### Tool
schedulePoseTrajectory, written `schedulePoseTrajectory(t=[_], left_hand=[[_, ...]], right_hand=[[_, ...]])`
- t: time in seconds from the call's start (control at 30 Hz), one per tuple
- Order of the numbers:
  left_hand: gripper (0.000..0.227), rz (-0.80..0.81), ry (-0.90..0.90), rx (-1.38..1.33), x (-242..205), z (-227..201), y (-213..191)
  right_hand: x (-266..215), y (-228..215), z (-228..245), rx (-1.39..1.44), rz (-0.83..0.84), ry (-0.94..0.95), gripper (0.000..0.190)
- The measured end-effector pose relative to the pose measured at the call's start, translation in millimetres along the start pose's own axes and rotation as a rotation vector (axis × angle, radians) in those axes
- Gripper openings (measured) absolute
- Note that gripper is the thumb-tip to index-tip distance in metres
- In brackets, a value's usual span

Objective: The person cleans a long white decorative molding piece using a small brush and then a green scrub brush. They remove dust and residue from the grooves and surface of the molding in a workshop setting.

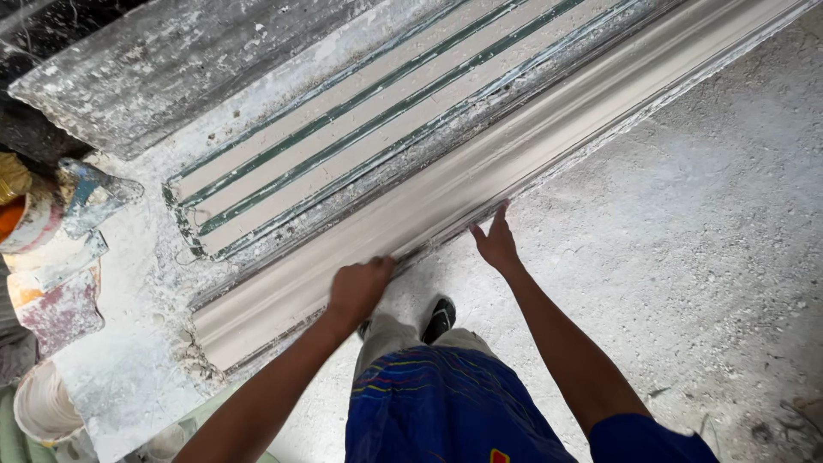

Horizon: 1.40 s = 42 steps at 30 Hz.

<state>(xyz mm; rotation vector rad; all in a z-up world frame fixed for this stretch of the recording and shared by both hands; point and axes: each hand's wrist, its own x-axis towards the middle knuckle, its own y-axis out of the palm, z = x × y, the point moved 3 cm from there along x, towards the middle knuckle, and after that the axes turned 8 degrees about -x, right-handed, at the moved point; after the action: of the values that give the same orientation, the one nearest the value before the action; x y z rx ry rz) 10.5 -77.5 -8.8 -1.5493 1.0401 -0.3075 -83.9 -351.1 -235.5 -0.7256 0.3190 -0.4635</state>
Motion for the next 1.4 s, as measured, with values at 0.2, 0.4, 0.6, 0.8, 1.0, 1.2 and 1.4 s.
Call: schedulePoseTrajectory(t=[0.2,0.4,0.6,0.8,1.0,1.2,1.4], left_hand=[[0.028,0.068,-0.059,-0.123,9,5,-27],[0.033,0.032,-0.141,-0.428,-10,20,-33],[0.032,-0.015,-0.06,-0.496,5,12,-23],[0.032,0.16,-0.022,-0.288,52,14,-39],[0.032,0.04,0.112,-0.346,72,17,-51],[0.036,-0.003,0.106,-0.335,52,18,-8],[0.037,-0.05,0.206,-0.334,108,-19,13]], right_hand=[[-10,8,-1,0.06,0.116,0.257,0.109],[-34,-5,6,0.293,0.125,0.487,0.115],[-4,-15,1,0.269,-0.008,0.231,0.112],[3,-19,7,0.089,0.165,0.544,0.115],[10,-34,29,0.117,0.027,0.397,0.111],[5,-37,32,0.234,-0.021,0.401,0.106],[1,-30,38,0.237,-0.028,0.443,0.107]])
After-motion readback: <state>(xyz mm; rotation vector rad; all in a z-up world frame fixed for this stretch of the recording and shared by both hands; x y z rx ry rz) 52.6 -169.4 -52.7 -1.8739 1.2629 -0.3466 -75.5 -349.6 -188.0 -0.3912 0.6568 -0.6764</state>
